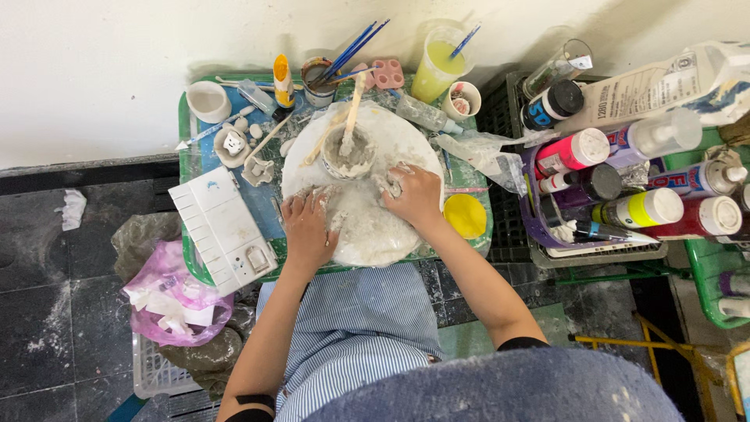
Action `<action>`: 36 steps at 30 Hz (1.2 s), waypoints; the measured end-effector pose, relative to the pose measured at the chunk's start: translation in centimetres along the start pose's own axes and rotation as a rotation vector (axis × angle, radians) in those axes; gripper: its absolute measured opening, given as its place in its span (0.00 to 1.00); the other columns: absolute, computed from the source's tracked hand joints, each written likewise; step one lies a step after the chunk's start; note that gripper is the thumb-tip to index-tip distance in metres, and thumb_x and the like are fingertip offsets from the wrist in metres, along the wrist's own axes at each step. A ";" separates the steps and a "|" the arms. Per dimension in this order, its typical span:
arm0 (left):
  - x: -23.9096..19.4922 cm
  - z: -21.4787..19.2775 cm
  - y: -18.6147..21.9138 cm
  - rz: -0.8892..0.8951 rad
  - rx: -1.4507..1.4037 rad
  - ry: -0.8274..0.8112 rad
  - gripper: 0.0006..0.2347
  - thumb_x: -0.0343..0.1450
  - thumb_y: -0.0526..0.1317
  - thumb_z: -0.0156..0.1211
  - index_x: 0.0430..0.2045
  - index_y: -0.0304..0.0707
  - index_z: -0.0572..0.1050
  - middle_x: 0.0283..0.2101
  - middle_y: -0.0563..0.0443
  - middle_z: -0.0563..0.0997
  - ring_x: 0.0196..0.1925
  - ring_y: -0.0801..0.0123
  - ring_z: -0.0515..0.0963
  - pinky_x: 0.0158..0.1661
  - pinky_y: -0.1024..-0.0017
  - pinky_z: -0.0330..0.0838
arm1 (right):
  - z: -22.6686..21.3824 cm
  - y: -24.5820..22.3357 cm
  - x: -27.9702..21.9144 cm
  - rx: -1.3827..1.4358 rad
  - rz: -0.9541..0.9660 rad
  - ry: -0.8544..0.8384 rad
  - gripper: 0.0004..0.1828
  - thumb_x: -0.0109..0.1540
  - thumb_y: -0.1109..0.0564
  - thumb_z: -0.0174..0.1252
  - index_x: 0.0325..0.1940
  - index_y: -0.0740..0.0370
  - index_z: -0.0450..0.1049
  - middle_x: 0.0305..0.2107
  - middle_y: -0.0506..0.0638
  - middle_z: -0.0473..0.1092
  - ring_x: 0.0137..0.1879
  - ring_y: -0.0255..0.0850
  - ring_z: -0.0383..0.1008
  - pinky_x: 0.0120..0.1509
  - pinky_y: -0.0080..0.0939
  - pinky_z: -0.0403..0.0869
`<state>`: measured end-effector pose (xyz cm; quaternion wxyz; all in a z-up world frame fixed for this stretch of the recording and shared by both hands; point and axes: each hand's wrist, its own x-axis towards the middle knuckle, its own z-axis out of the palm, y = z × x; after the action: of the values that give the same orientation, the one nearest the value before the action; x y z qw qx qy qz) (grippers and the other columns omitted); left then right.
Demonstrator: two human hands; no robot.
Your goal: The person molds and shapes a mass of wet clay by hand on a rotating work surface, pressing and smoothing different sections.
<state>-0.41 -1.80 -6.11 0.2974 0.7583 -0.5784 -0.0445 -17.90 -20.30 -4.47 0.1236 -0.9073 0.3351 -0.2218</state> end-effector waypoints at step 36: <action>0.1 0.3 -0.4 -0.001 -0.025 0.043 0.35 0.54 0.45 0.73 0.54 0.23 0.70 0.59 0.33 0.74 0.61 0.43 0.69 0.65 0.50 0.53 | 3.9 12.2 -4.7 0.800 0.277 0.315 0.21 0.65 0.60 0.48 0.61 0.71 0.66 0.47 0.53 0.73 0.50 0.39 0.73 0.57 0.38 0.74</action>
<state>-0.16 -1.96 -6.57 0.3193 0.7556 -0.5708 -0.0358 -25.92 -26.00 -13.94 0.4405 -0.6900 0.3561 -0.4507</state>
